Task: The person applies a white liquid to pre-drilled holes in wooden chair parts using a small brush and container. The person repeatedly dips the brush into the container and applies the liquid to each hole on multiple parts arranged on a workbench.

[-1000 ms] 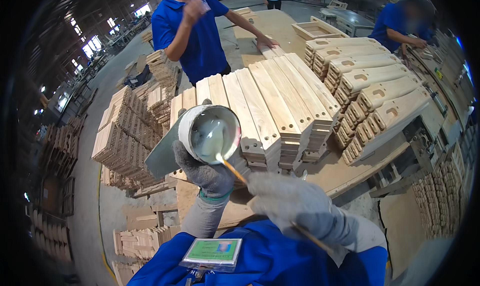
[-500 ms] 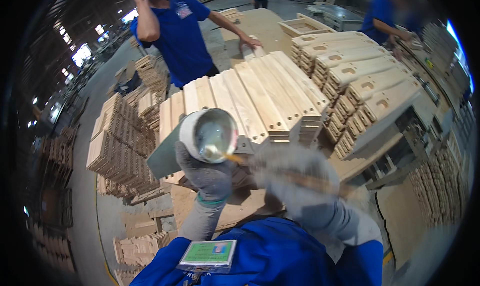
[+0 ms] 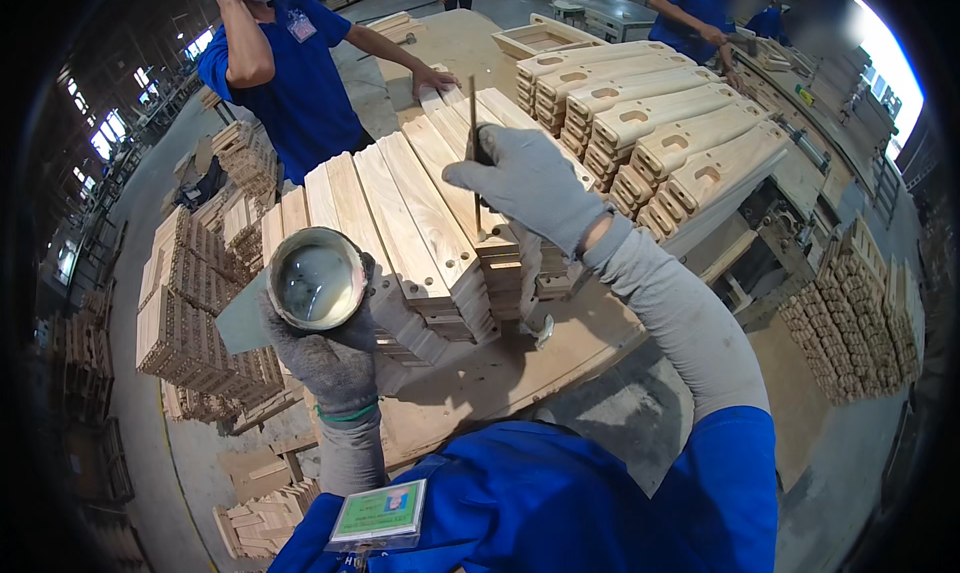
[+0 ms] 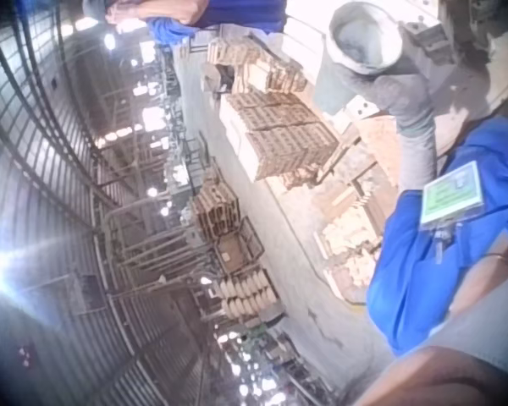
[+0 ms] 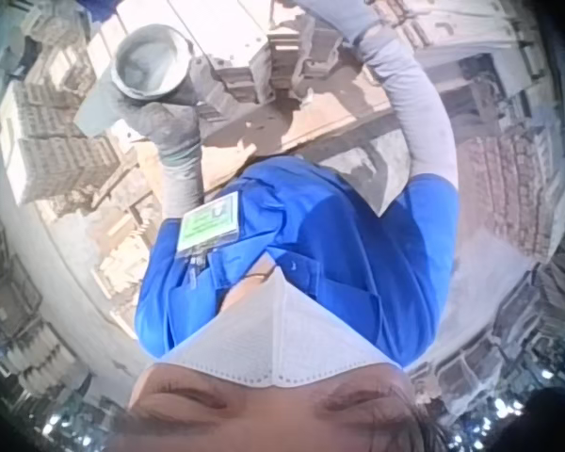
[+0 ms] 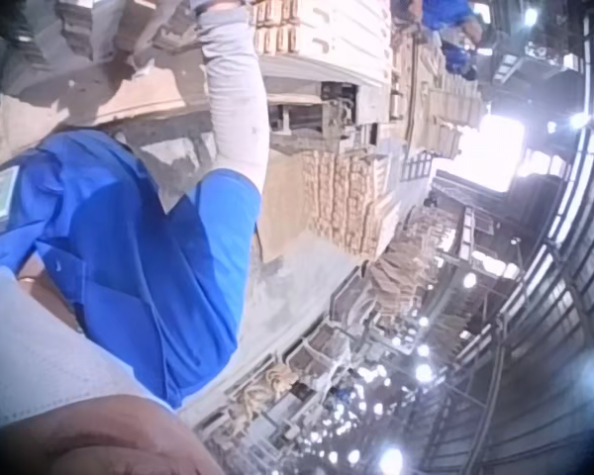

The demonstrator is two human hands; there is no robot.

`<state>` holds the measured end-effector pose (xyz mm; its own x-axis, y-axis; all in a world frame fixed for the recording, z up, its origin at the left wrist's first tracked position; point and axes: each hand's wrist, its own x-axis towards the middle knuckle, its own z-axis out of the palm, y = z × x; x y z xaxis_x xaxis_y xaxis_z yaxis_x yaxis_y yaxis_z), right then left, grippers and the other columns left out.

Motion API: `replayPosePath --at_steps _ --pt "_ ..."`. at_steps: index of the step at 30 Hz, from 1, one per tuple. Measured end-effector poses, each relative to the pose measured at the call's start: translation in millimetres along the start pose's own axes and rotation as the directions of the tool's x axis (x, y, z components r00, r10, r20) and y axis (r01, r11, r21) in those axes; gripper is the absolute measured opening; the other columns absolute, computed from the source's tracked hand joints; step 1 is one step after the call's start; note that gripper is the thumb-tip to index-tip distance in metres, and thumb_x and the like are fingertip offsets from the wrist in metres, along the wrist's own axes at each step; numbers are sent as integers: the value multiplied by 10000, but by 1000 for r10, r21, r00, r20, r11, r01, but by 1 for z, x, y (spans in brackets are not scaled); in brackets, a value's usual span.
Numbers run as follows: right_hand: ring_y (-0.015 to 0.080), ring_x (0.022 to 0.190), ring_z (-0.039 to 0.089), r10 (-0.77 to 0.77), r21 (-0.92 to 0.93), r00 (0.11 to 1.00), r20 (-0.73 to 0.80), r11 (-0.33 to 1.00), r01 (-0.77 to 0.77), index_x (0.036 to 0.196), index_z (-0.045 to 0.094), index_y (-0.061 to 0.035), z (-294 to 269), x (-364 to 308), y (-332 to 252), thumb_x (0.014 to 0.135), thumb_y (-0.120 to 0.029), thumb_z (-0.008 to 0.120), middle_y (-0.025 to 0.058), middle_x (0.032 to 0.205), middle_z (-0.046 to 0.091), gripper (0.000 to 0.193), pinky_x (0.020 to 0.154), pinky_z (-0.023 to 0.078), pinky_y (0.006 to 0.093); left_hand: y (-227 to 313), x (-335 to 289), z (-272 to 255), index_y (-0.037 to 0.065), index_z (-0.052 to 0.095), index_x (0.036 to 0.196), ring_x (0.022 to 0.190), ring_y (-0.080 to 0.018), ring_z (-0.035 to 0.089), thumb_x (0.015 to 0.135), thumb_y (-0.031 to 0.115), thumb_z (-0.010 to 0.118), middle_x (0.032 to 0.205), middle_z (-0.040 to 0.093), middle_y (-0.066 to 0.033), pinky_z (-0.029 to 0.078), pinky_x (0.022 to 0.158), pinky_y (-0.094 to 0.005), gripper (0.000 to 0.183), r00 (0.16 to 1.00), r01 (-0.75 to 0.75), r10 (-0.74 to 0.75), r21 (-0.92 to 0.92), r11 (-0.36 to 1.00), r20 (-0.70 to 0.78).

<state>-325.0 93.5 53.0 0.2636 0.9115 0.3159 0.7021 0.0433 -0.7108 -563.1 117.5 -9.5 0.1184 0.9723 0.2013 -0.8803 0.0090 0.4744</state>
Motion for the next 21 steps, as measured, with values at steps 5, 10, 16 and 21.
replayPosePath --at_steps 5,10,16,21 --pt "341 640 564 -135 -157 988 -72 980 123 770 582 -10 0 0 1 796 -416 583 177 661 558 407 590 437 412 2 -1 -1 98 437 1283 1199 -294 459 969 365 375 1277 466 -94 388 1000 -576 417 999 -43 43 27 999 32" --pt "349 705 569 -23 -184 1000 1 983 23 791 584 -13 -15 0 -7 821 -359 554 183 717 562 349 618 448 433 4 -2 0 97 439 1282 1193 -297 464 975 368 359 1271 469 -98 400 991 -574 417 998 -41 40 32 999 43" --pt "344 697 570 -236 -388 966 103 885 257 801 589 -23 -12 -12 -7 857 -293 526 171 717 564 283 612 453 432 5 -3 6 93 434 1282 1183 -304 468 972 335 386 1270 460 -108 409 982 -581 396 1000 23 -21 -106 994 19" --pt "316 687 576 -158 -255 987 37 953 162 828 596 -59 -10 -6 -14 855 -237 509 145 721 547 200 582 453 427 0 -3 3 66 405 1288 1165 -332 470 969 243 416 1273 434 -119 443 951 -585 365 987 -150 136 212 966 81"
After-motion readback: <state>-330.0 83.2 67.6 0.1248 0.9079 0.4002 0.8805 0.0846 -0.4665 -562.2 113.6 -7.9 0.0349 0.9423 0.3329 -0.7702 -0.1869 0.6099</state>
